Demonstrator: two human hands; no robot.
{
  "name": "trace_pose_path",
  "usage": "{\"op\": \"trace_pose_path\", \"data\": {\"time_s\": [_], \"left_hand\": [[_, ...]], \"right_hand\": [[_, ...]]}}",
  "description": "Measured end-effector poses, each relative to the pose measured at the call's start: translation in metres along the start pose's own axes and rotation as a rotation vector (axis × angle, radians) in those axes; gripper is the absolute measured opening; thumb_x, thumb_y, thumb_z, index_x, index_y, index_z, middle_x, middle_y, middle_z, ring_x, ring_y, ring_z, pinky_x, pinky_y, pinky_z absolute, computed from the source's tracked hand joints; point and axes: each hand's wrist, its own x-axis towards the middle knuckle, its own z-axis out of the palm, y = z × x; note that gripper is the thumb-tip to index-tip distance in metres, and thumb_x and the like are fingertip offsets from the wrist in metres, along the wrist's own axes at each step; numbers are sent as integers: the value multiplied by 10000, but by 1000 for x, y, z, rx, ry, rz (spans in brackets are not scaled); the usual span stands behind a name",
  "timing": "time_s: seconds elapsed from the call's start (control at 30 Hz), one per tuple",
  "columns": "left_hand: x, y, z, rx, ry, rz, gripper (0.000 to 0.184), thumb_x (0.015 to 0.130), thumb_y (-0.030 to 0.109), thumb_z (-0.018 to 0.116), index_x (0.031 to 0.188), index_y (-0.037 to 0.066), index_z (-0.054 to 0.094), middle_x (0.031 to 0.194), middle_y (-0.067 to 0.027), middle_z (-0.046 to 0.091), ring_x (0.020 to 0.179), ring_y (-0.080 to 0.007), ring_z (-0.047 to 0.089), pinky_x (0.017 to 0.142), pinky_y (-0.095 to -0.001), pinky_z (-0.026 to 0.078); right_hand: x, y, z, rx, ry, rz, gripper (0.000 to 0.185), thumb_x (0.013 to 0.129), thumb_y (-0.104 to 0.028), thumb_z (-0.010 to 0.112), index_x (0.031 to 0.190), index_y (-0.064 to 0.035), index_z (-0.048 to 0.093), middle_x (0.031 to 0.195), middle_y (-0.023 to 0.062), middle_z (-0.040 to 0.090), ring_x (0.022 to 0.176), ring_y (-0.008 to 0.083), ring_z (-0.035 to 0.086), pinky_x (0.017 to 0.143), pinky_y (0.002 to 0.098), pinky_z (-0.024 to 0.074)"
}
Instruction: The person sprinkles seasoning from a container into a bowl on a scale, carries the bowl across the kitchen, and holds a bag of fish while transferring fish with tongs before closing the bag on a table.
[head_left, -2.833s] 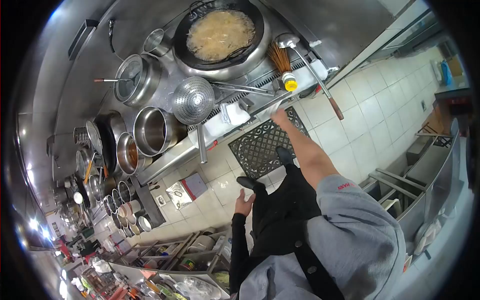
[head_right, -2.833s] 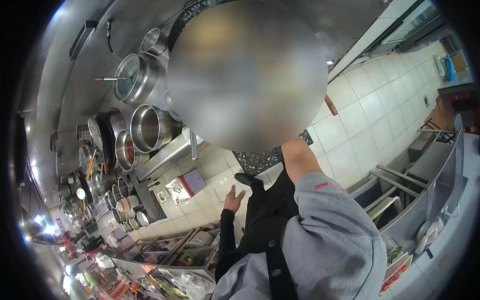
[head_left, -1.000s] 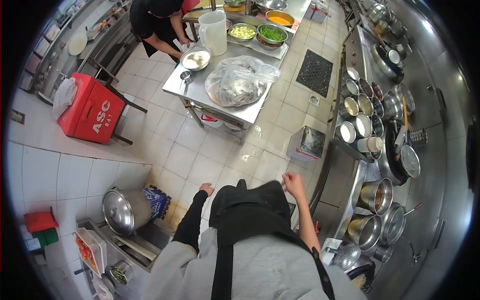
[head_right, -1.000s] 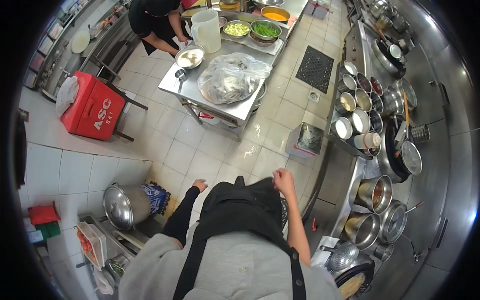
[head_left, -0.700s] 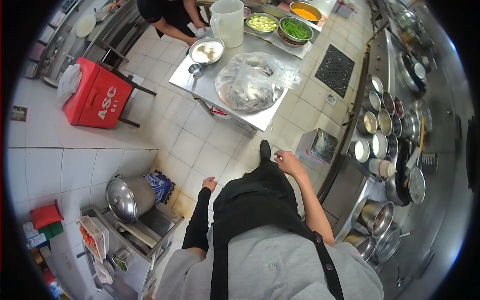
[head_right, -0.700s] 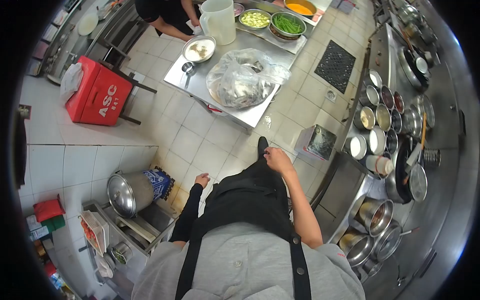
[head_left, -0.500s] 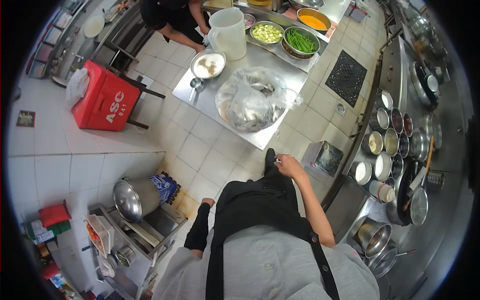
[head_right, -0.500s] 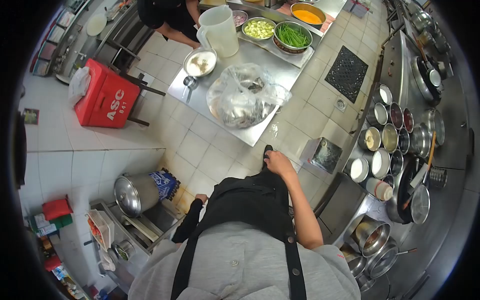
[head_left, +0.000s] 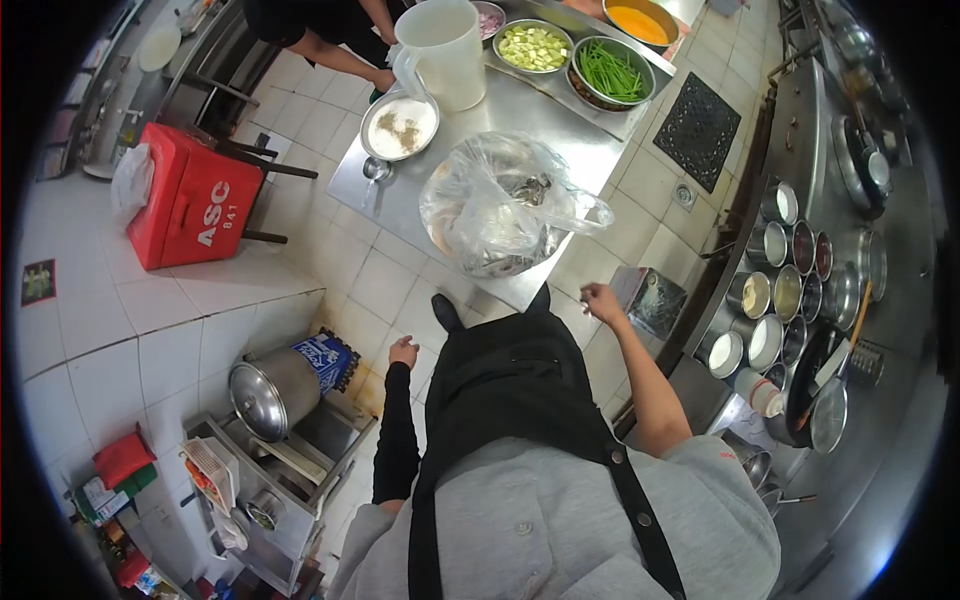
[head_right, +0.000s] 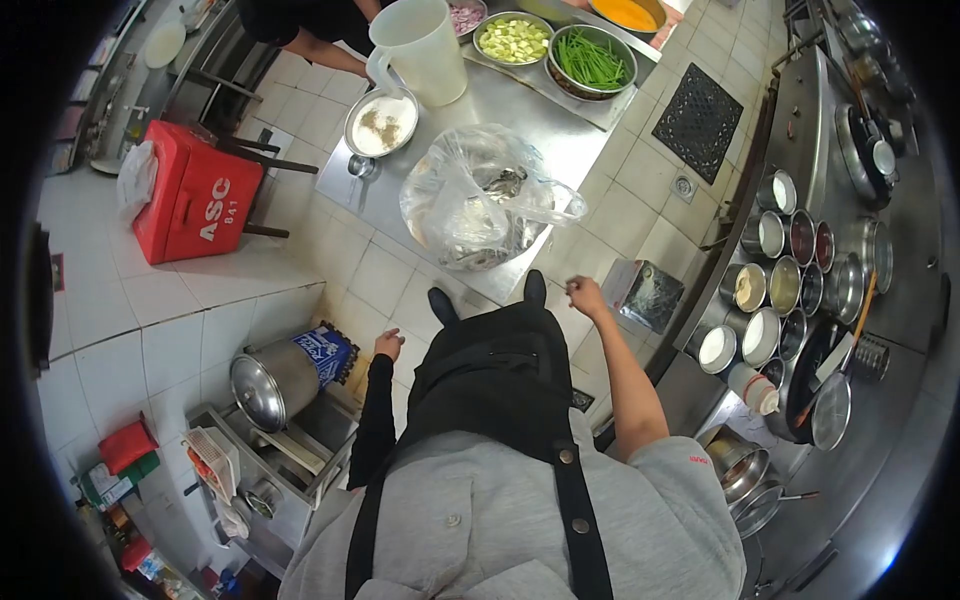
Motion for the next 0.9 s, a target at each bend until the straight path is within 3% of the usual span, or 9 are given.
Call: {"op": "trace_pose_path", "data": {"time_s": [0.17,0.27,0.33,0.47,0.6,0.7,0.8,0.83,0.9], "left_hand": [[47,-55,-21,-93,-10,-79,549,795,211,740,1305,24,660,1192,-187,721,1134,-295,676,1023,-369,494],[110,-161,-31,440,-159,357,303,881,182,674,1158,62,700,1118,-124,718,1012,-273,676,825,-393,545],[82,-137,-62,33,-333,-251,170,924,221,629,1033,106,692,998,-55,675,874,-242,649,721,-404,526],[101,-191,-87,42,-435,-389,161,952,218,585,997,108,694,889,-54,656,776,-241,655,647,-415,544],[122,-185,-103,137,-437,-388,164,962,166,575,961,66,704,800,-95,686,690,-242,704,546,-398,591],[173,-184,-101,515,-591,18,192,976,180,560,923,39,677,805,-98,665,663,-243,676,544,-411,564],[187,-126,-115,300,-637,-70,180,936,283,588,1056,215,703,938,14,683,776,-210,607,715,-433,485],[189,-100,-109,136,-514,-200,210,947,272,586,1110,222,708,982,4,697,808,-212,617,731,-437,492],[197,-54,-99,170,-507,-66,324,961,253,575,1270,230,669,1100,-27,686,932,-232,636,759,-448,499]], "right_hand": [[-71,106,22,207,5,578,310,929,-182,534,1114,22,675,906,151,727,651,273,709,554,374,550],[-132,96,38,265,81,730,325,926,-161,536,1184,2,646,952,151,729,678,268,720,563,367,553],[-172,77,58,314,178,764,330,918,-116,549,1219,-13,637,1028,152,731,682,266,720,582,362,555],[-240,26,129,417,239,756,321,917,-122,574,1209,-13,652,1003,131,741,689,240,726,565,339,551],[-290,-1,202,396,230,755,279,908,-140,612,1142,-9,688,923,105,745,641,192,712,527,318,541],[-324,23,255,463,282,762,245,900,-151,613,1084,-25,715,848,80,740,610,171,702,505,315,542],[-355,13,288,356,306,758,225,885,-178,588,1005,-69,744,740,69,724,596,177,701,497,331,552],[-362,28,302,253,283,737,227,881,-183,583,992,-73,746,730,75,723,593,183,701,496,334,552],[-391,29,323,291,332,836,241,869,-187,572,986,-76,751,710,92,722,587,197,702,509,346,560]]}}
